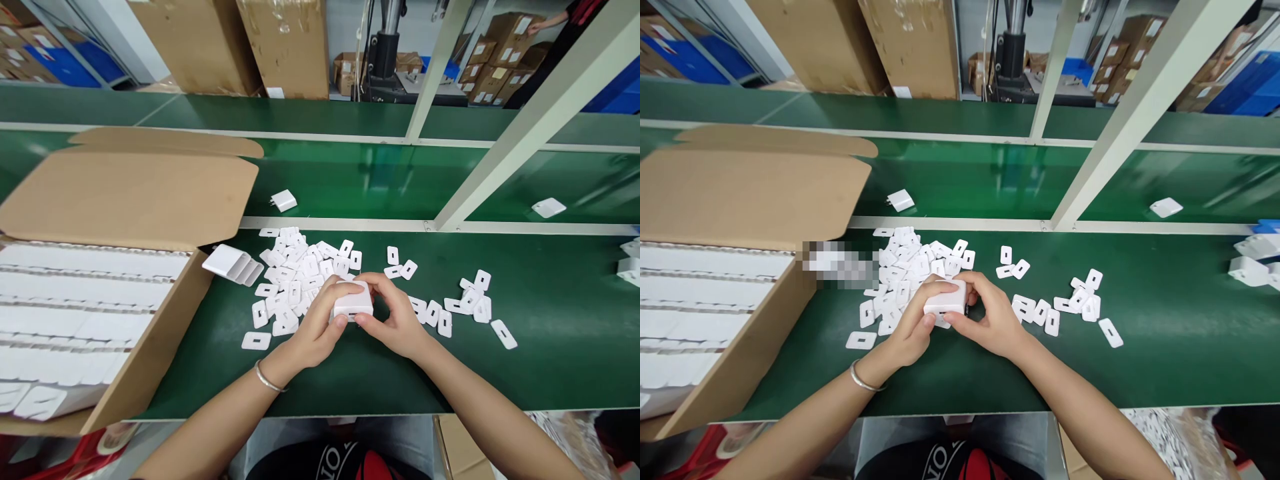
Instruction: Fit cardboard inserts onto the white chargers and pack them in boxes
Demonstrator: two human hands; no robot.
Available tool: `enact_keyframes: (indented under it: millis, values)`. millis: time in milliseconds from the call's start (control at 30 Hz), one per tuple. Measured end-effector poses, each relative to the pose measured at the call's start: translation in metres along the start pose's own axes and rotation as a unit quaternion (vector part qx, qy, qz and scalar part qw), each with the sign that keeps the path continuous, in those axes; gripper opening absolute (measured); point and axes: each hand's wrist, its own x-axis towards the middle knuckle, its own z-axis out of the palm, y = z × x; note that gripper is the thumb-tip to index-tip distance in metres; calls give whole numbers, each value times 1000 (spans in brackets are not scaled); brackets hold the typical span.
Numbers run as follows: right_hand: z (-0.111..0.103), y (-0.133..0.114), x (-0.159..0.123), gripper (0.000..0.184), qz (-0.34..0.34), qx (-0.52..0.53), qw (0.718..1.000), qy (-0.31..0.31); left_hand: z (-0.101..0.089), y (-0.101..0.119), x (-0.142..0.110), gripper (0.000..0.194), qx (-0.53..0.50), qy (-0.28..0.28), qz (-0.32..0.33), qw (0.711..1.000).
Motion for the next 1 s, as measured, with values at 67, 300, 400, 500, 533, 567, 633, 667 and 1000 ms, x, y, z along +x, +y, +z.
enact_keyframes:
  millis: [67,300,400,500,533,567,633,667,1000]
  values:
    - [-1,-1,-1,43,-18,11,1000,-5,-1,0,-1,39,32,2,18,999]
    - [-1,-2,-1,40,-27,-3,1000,-3,0,0,0,33,42,15,47,998]
    - [3,1,-1,40,-22,-6,1000,5,0,-1,0,34,28,15,27,999]
    - [6,4,-1,40,-11,-8,1000,5,0,-1,0,42,4,23,2,1000]
    - [6,5,-2,40,-8,-11,1000,5,0,-1,0,44,-1,26,-6,1000]
    - [6,5,-2,41,-5,-15,1000,6,0,0,1,45,-2,29,-12,1000]
    - [6,4,-2,41,4,-24,1000,3,0,0,2,42,3,33,-20,999]
    - [6,4,-2,41,8,-27,1000,0,0,0,2,40,8,36,-21,999]
    - [5,-2,-1,36,23,-49,998,-19,2,-3,3,40,34,61,5,998]
